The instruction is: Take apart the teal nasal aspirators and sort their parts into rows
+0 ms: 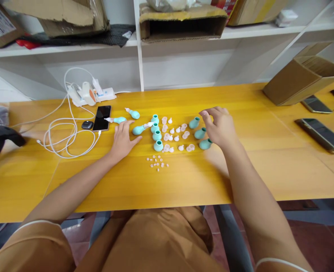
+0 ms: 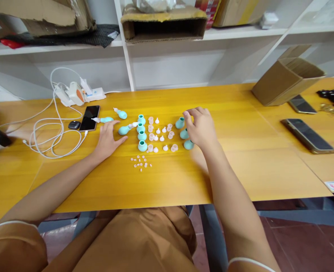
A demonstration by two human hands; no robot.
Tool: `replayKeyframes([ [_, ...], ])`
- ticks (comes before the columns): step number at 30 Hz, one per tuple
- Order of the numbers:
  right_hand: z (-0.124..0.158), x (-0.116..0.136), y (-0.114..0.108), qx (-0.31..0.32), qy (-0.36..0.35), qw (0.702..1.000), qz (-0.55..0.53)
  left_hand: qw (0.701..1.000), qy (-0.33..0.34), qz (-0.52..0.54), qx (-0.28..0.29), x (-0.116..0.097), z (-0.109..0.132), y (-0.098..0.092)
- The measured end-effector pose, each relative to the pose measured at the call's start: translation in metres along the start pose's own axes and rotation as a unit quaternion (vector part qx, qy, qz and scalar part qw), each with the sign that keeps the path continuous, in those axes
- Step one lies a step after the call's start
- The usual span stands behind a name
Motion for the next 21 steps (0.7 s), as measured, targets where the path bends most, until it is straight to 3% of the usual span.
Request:
replayKeyframes([
  [3, 0.001, -0.001, 0.002, 0.004, -0.002, 1.0, -0.003, 0.999, 0.019, 0.016, 0.038, -0.004, -0.001, -0.002],
  [8, 0.001, 0.002, 0.002, 0.01, 0.001, 1.0, -0.009, 0.988, -0.106, 0.111, -0.012, -0.001, 0.001, 0.0],
  [10, 0.001, 0.009, -0.001, -0.005, -0.008, 1.0, -0.018, 0.982, -0.099, 0.157, -0.03, -0.004, 0.006, -0.001],
  [15, 0.01, 0.052, -0.016, -0.026, -0.114, 0.986, -0.117, 0.982, 0.06, 0.179, -0.027, -0.029, 0.033, -0.009],
  [19, 0.032, 0.092, -0.014, 0.091, -0.238, 0.936, -0.245, 0.967, 0.234, 0.074, 0.061, -0.055, 0.054, -0.011],
  [21, 0.043, 0.108, -0.008, 0.16, -0.284, 0.914, -0.241, 0.954, 0.291, 0.031, 0.068, -0.063, 0.059, -0.012],
])
Point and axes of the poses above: each hand's wrist, its own z-axis away from the middle knuckle, its own y-axis out of the palm, x = y × z, the point moved 1 cm from there along -z, towards the middle knuckle, and after that the axes turned 2 degrees about -y, right-handed, at the moved point
